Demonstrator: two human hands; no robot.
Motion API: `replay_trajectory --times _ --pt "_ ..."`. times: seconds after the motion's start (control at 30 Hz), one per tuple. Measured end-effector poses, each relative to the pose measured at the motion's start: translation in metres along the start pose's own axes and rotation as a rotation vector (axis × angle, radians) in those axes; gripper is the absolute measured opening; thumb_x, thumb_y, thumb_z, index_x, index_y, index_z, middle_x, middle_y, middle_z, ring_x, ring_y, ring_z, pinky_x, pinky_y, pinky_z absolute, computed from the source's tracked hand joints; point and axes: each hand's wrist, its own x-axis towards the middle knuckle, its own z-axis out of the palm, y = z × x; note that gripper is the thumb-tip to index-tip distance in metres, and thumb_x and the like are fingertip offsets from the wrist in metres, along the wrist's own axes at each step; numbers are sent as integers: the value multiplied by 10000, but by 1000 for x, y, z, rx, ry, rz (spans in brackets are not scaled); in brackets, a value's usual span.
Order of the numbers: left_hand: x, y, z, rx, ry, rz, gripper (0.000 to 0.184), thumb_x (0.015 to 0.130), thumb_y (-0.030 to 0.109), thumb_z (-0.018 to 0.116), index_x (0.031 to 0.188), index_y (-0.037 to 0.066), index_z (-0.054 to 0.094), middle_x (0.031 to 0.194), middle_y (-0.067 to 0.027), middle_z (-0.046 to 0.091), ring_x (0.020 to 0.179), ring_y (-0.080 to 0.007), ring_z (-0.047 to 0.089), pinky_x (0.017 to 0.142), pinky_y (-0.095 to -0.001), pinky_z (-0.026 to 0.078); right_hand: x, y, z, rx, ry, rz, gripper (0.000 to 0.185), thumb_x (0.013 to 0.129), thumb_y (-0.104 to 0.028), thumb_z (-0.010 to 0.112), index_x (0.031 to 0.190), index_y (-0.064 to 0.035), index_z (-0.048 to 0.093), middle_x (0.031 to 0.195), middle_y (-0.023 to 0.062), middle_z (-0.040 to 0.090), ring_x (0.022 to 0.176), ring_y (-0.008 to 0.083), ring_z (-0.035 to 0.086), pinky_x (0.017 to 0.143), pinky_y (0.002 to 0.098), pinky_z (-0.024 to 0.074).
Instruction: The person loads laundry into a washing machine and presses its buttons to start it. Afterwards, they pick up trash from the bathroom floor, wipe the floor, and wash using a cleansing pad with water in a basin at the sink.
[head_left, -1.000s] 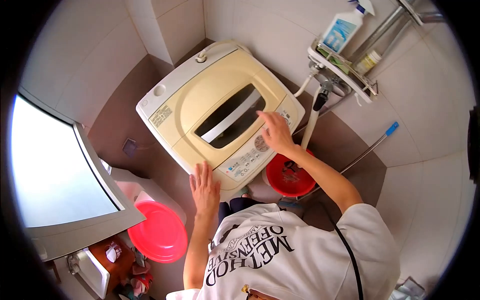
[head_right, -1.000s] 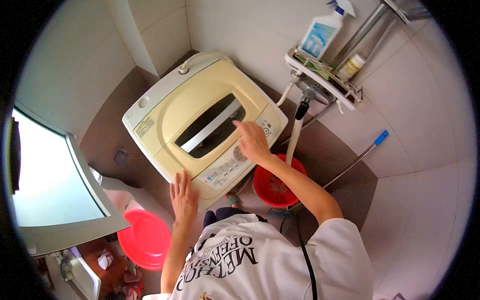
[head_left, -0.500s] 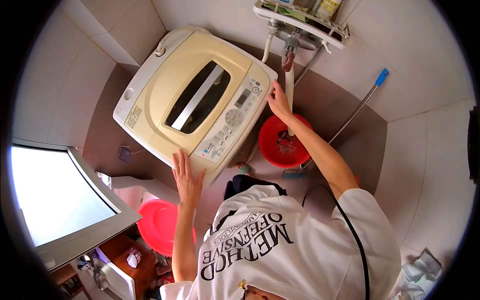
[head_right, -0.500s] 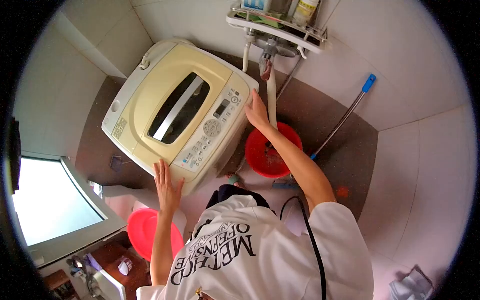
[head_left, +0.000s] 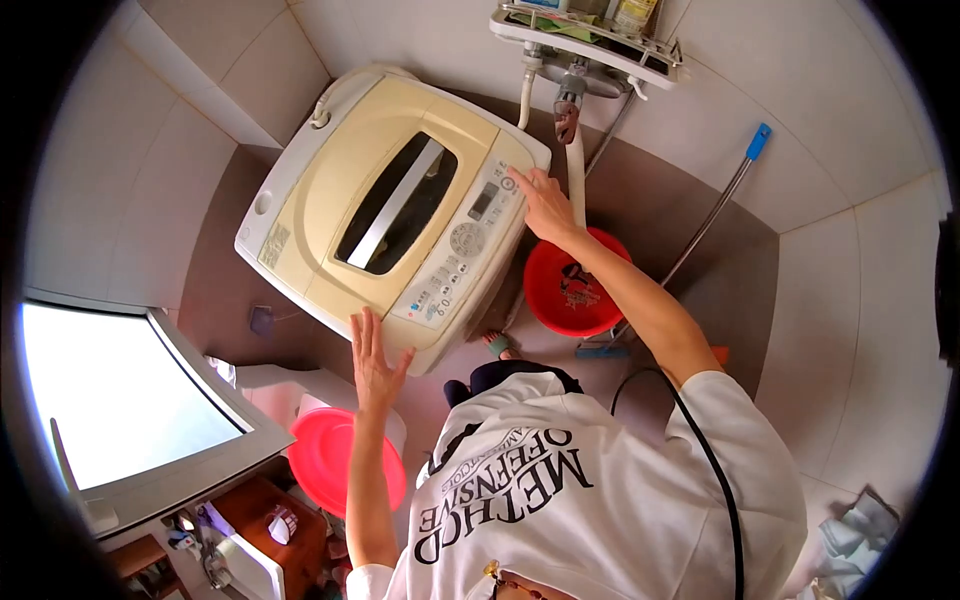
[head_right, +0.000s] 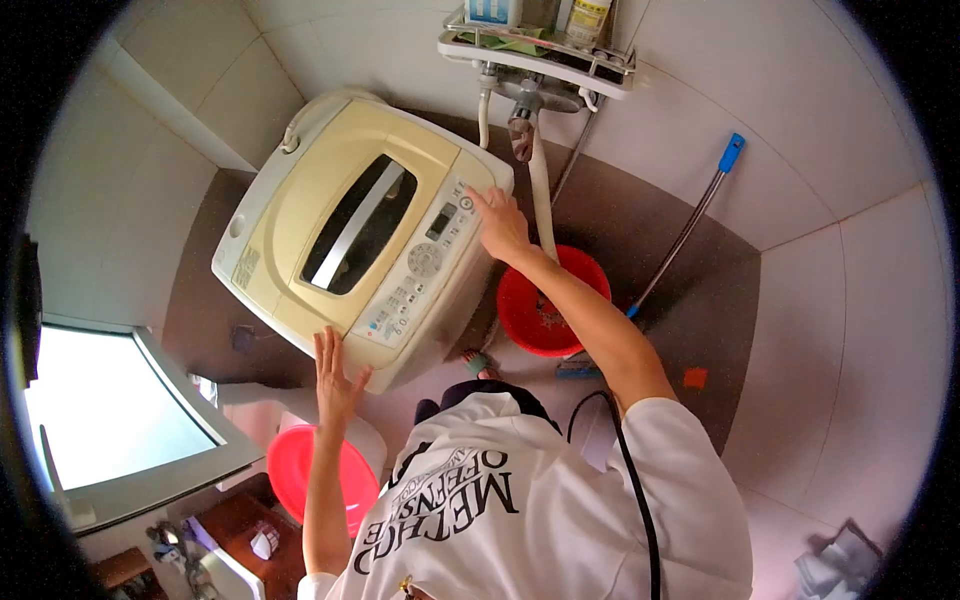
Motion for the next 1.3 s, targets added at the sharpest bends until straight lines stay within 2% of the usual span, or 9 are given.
replay_trajectory --times 0.2,0.3,0.43,0.57,0.67,0.73,0.8,1.0,1.3 --pt "25 -45 0 -1 30 4 781 770 340 678 1372 -8 321 1467 -172 241 1364 -391 159 1084 -466 223 51 -35 29 -181 -149 -13 681 760 29 524 1352 -284 397 1263 170 352 984 389 463 823 448 464" --pt "22 -36 2 -20 24 5 778 772 350 674 1370 -6 326 1466 -172 244 1365 -391 161 1074 -476 229 45 -32 19 -202 -221 28 593 833 -46 504 1366 -271 375 1305 194 312 1108 410 414 869 487 436" --pt "13 -24 2 -7 38 -1 774 774 346 672 1371 -5 326 1470 -164 242 1368 -386 159 1061 -484 239 37 -32 9 -205 -203 56 682 764 28 522 1341 -317 405 1252 146 343 1033 382 448 832 460 451" --pt "7 -25 -4 -10 14 -38 772 776 341 669 1376 1 322 1480 -149 227 1373 -374 150 1051 -505 243 28 -41 -6 -199 -245 4 693 764 39 515 1375 -253 365 1237 151 357 1036 351 452 833 434 456" --pt "3 -25 -10 -27 -23 -62 777 775 342 668 1383 11 314 1491 -129 207 1380 -357 138 1044 -527 244 -14 -78 -19 -168 -246 -178 677 782 15 499 1400 -198 324 1106 186 497 927 341 535 742 426 488" --pt "5 -23 -17 -33 -36 -88 780 773 334 669 1387 17 307 1495 -117 199 1383 -349 132 1041 -539 246 -50 -97 0 -44 -407 -266 672 792 -31 494 1415 -185 295 857 169 610 715 329 600 596 425 494" --pt "5 -25 -17 -42 -44 -104 781 771 324 671 1389 20 304 1498 -108 192 1385 -344 126 1040 -544 247 -84 -124 9 -16 -407 -422 676 790 -88 506 1420 -197 288 645 126 610 529 322 589 484 440 462" --pt "4 -32 -18 -39 -48 -98 775 762 294 683 1384 19 311 1499 -107 189 1385 -345 123 1036 -547 255 -105 -143 25 -97 -407 -386 748 743 -102 546 1430 -193 266 550 115 575 466 302 572 435 437 430" --pt "2 -29 -15 -27 -51 -98 786 754 298 693 1381 13 312 1498 -109 189 1384 -350 120 1028 -551 266 -109 -146 27 -134 -465 -329 751 743 -92 544 1432 -190 262 564 128 588 498 302 588 466 437 425"
